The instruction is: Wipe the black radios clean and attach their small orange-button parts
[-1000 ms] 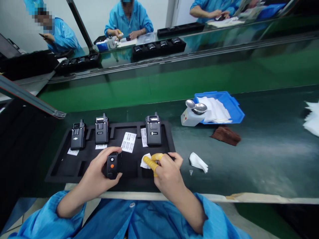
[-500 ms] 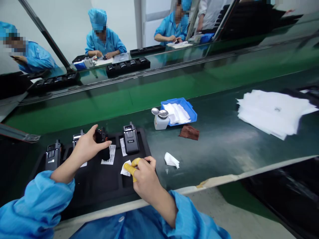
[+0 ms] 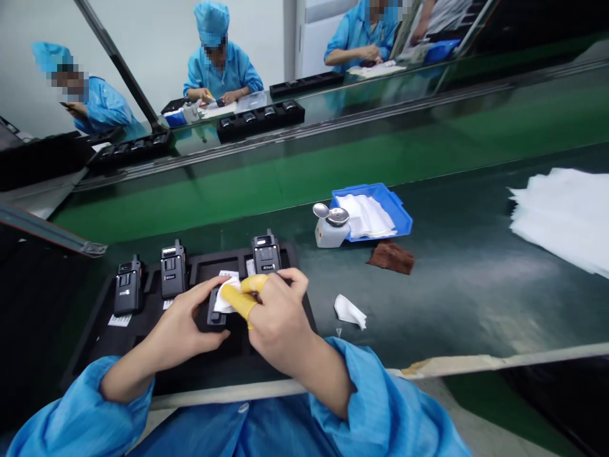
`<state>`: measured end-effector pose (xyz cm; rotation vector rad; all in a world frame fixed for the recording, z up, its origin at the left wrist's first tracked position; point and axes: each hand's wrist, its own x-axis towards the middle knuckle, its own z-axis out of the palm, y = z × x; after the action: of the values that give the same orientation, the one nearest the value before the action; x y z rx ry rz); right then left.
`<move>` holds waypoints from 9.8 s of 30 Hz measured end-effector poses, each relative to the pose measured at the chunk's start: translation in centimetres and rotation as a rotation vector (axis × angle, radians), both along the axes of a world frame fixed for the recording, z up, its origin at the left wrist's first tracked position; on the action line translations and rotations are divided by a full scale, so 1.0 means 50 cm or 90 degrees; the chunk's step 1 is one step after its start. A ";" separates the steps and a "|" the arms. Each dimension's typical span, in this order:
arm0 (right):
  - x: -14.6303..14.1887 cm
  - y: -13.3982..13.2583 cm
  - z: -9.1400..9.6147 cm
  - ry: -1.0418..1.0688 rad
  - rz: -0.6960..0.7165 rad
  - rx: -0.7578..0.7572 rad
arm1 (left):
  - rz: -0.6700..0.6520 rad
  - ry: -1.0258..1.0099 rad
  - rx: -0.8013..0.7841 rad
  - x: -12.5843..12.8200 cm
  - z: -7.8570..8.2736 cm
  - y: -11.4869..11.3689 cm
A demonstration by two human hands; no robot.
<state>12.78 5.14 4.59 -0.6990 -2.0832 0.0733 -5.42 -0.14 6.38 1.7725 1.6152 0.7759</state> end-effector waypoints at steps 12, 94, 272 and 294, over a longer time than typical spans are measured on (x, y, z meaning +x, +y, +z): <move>0.006 -0.030 -0.013 -0.067 -0.004 0.050 | -0.043 -0.018 0.025 -0.003 -0.013 -0.034; 0.090 -0.030 -0.175 0.047 -0.161 -0.078 | 0.142 0.373 -0.093 0.178 -0.029 0.222; 0.090 0.033 -0.105 -0.101 -0.297 0.123 | 0.474 0.137 0.112 -0.314 -0.041 -0.150; -0.139 -0.148 -0.136 -0.130 0.123 -0.050 | 0.273 0.512 0.252 -0.383 -0.132 -0.132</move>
<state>5.81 -2.29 -2.22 -0.5704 -2.3516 0.2001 -24.58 -6.75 -0.23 2.2143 2.5728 0.6222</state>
